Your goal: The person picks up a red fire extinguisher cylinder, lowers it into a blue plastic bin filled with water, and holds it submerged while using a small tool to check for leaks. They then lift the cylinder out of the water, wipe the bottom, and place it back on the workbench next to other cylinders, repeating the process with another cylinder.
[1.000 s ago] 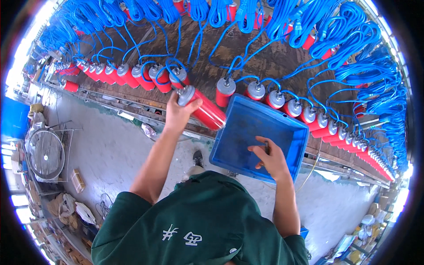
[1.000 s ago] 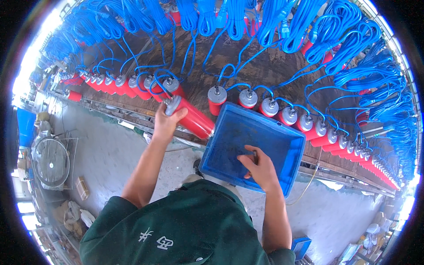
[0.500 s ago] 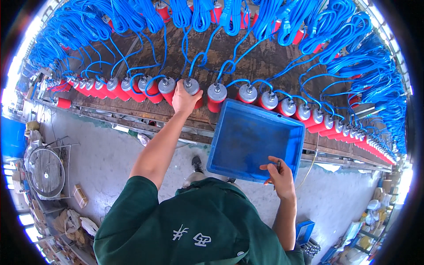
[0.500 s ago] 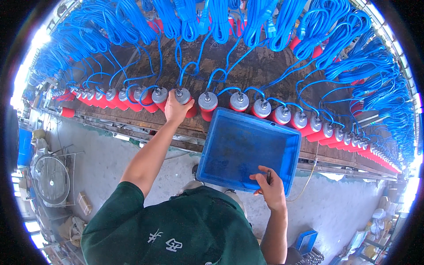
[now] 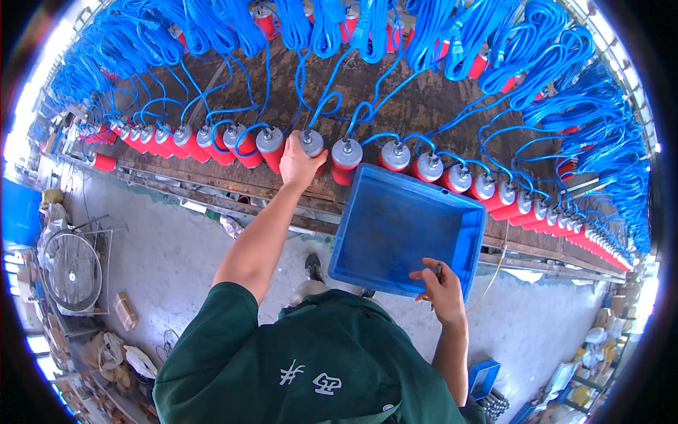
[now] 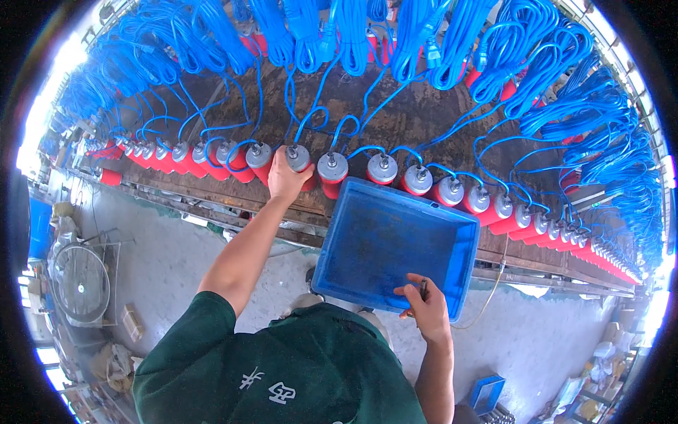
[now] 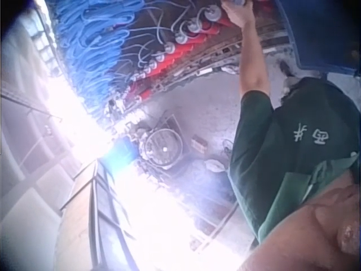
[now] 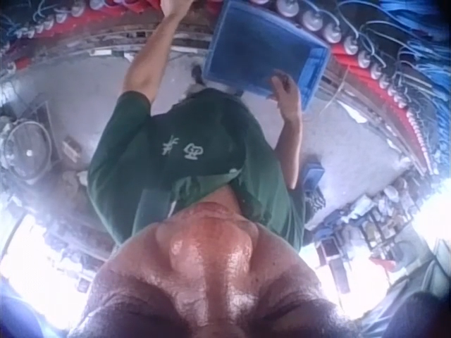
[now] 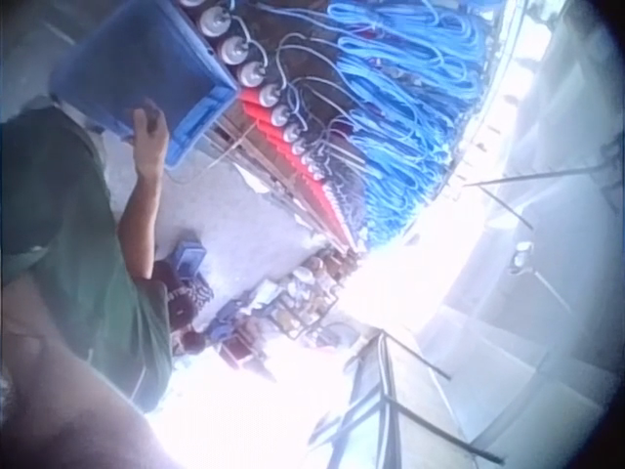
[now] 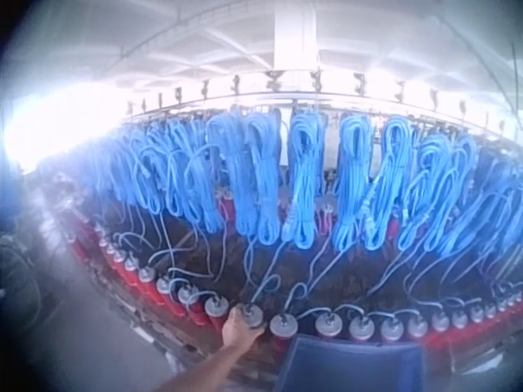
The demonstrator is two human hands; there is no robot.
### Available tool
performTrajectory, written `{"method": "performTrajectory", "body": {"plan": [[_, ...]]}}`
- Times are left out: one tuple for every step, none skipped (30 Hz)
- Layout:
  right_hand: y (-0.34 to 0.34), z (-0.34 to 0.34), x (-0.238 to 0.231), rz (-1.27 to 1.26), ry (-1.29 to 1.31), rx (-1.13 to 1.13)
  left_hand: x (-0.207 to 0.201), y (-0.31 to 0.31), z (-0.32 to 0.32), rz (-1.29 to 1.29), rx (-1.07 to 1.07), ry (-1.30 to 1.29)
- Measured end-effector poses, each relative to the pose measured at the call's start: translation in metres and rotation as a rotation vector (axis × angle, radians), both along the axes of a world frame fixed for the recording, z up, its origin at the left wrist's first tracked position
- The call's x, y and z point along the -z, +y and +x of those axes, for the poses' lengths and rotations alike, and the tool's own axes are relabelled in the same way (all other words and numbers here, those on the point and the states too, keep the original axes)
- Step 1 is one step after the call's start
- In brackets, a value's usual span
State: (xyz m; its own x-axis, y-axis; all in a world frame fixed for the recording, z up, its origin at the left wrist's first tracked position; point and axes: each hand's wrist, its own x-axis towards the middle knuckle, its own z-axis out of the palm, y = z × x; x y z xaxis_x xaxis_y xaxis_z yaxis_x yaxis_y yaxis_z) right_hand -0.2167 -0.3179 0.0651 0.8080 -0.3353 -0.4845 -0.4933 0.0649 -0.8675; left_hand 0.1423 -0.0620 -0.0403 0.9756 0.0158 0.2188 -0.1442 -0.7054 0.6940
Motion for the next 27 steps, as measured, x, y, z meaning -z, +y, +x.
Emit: {"method": "performTrajectory", "body": {"plan": [[-0.001, -0.002, 0.001, 0.001, 0.000, 0.003, 0.001, 0.004, 0.001, 0.001, 0.004, -0.006], [-0.002, -0.004, 0.001, 0.011, 0.003, 0.009, -0.001, 0.006, 0.002, 0.003, 0.001, 0.005], [-0.003, -0.006, 0.002, 0.022, 0.005, 0.014, 0.002, 0.008, 0.005, 0.019, -0.003, -0.011], [-0.004, -0.010, 0.004, 0.023, 0.007, 0.019, 0.003, 0.008, 0.006, 0.035, -0.005, -0.026], [-0.005, -0.013, 0.006, 0.045, 0.007, 0.049, 0.005, 0.010, 0.006, 0.036, -0.001, -0.025], [-0.005, -0.016, 0.009, 0.068, 0.007, 0.081, 0.004, 0.011, 0.007, 0.014, 0.026, -0.011], [-0.007, -0.018, 0.013, 0.070, 0.007, 0.086, 0.003, 0.012, 0.006, -0.008, 0.053, 0.002], [-0.011, -0.020, 0.019, 0.087, 0.002, 0.127, 0.003, 0.014, 0.006, -0.006, 0.058, 0.002], [-0.015, -0.024, 0.023, 0.101, -0.004, 0.174, 0.002, 0.012, 0.004, -0.047, 0.090, -0.033], [-0.020, -0.027, 0.028, 0.100, -0.004, 0.185, 0.001, 0.010, 0.002, -0.088, 0.122, -0.068], [-0.025, -0.029, 0.032, 0.078, -0.023, 0.214, 0.000, 0.013, -0.005, -0.119, 0.139, -0.020], [-0.031, -0.034, 0.033, 0.055, -0.040, 0.248, 0.006, 0.014, -0.011, -0.056, 0.144, -0.106], [-0.038, -0.035, 0.029, 0.015, -0.037, 0.251, 0.015, 0.018, -0.018, -0.075, 0.146, -0.170], [-0.047, -0.038, 0.029, 0.011, -0.033, 0.277, 0.023, 0.021, -0.025, -0.098, 0.154, -0.230], [-0.058, -0.043, 0.031, -0.104, -0.024, 0.302, 0.024, 0.022, -0.039, -0.139, 0.159, -0.194], [-0.069, -0.049, 0.032, -0.221, -0.008, 0.325, 0.024, 0.025, -0.056, -0.180, 0.165, -0.153], [-0.078, -0.052, 0.029, -0.406, -0.014, 0.339, 0.028, 0.026, -0.072, -0.184, 0.168, -0.145], [-0.092, -0.059, 0.035, -0.522, -0.033, 0.340, 0.033, 0.027, -0.088, -0.185, 0.170, -0.142], [-0.106, -0.064, 0.040, -0.514, -0.028, 0.389, 0.028, 0.025, -0.105, -0.268, 0.193, 0.035], [-0.120, -0.067, 0.046, -0.507, -0.028, 0.437, 0.024, 0.024, -0.119, -0.343, 0.211, 0.213], [-0.136, -0.069, 0.052, -0.463, -0.028, 0.471, 0.029, 0.027, -0.128, -0.400, 0.232, 0.276], [-0.153, -0.071, 0.058, -0.421, -0.026, 0.505, 0.034, 0.025, -0.137, -0.457, 0.250, 0.344], [-0.170, -0.073, 0.064, -0.471, 0.014, 0.498, 0.009, 0.009, -0.152, -0.547, 0.169, 0.526], [-0.194, -0.080, 0.080, -0.480, 0.020, 0.519, -0.001, 0.003, -0.160, -0.447, 0.178, 0.534], [-0.221, -0.088, 0.105, -0.721, 0.070, 0.436, 0.004, 0.000, -0.161, -0.382, 0.206, 0.497], [-0.244, -0.093, 0.123, -0.955, 0.124, 0.342, 0.008, -0.005, -0.160, -0.315, 0.230, 0.457], [-0.259, -0.091, 0.133, -0.951, 0.127, 0.349, -0.005, -0.016, -0.164, -0.244, 0.202, 0.481]]}}
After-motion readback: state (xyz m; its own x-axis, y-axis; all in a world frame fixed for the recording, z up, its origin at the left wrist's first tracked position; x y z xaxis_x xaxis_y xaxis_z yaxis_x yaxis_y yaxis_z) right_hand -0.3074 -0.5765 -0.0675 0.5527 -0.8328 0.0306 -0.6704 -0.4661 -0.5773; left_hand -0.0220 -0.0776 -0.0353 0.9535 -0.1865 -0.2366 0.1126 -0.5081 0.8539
